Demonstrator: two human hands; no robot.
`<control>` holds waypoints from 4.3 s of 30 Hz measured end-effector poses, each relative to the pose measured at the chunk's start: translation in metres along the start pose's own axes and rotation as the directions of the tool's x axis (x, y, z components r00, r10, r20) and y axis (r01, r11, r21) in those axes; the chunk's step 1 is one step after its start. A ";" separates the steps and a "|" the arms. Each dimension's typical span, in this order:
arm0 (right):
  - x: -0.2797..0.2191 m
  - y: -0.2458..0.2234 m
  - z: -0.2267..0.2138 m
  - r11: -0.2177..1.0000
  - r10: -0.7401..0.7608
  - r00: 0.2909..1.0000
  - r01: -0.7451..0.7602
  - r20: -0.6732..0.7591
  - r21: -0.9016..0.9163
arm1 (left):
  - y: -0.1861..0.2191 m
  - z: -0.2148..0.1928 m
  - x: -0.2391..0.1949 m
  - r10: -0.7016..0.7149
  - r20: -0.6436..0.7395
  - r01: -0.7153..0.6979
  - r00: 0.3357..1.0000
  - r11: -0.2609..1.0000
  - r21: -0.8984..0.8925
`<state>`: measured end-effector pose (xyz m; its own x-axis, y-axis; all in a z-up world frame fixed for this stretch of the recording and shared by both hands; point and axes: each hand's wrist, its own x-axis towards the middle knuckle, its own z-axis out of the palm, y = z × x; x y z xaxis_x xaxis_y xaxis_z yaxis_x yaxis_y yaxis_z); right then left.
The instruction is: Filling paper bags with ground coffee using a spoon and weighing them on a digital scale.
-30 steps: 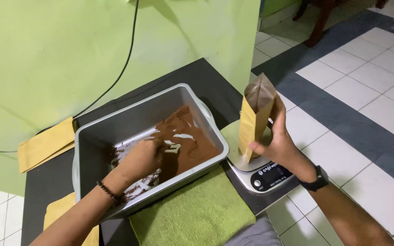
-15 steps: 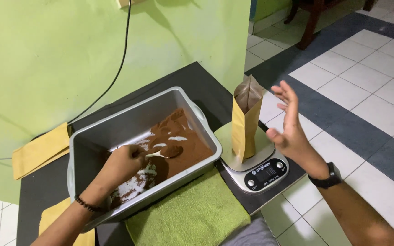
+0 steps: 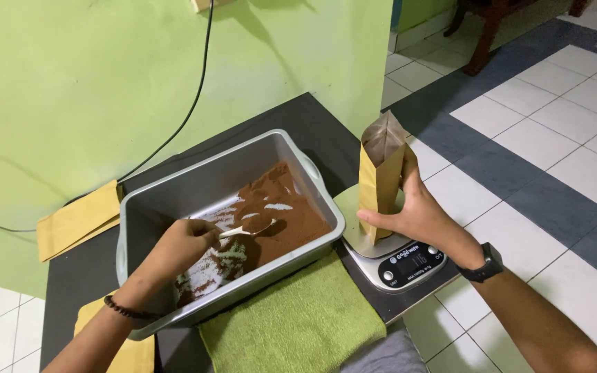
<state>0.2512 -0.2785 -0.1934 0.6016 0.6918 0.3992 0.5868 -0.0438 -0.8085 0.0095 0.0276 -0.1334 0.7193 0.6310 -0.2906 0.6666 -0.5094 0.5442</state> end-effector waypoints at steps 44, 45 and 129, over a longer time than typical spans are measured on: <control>-0.007 0.026 0.009 0.991 0.060 0.997 -0.054 -0.048 0.119 | 0.033 -0.010 0.025 0.395 -0.230 -0.373 0.889 0.918 0.137; -0.008 0.026 0.009 0.991 0.060 0.997 -0.054 -0.045 0.122 | 0.013 0.002 0.047 0.462 -0.219 -0.392 0.859 0.870 0.299; -0.016 -0.006 -0.004 0.975 0.219 0.976 -0.219 0.003 -0.026 | 0.000 -0.048 -0.079 -0.066 -0.112 0.057 0.991 0.995 -0.083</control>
<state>0.2399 -0.2922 -0.1933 0.7140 0.6677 0.2107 0.4543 -0.2128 -0.8651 -0.0564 0.0060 -0.0730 0.6471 0.7249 -0.2360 0.6882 -0.4223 0.5900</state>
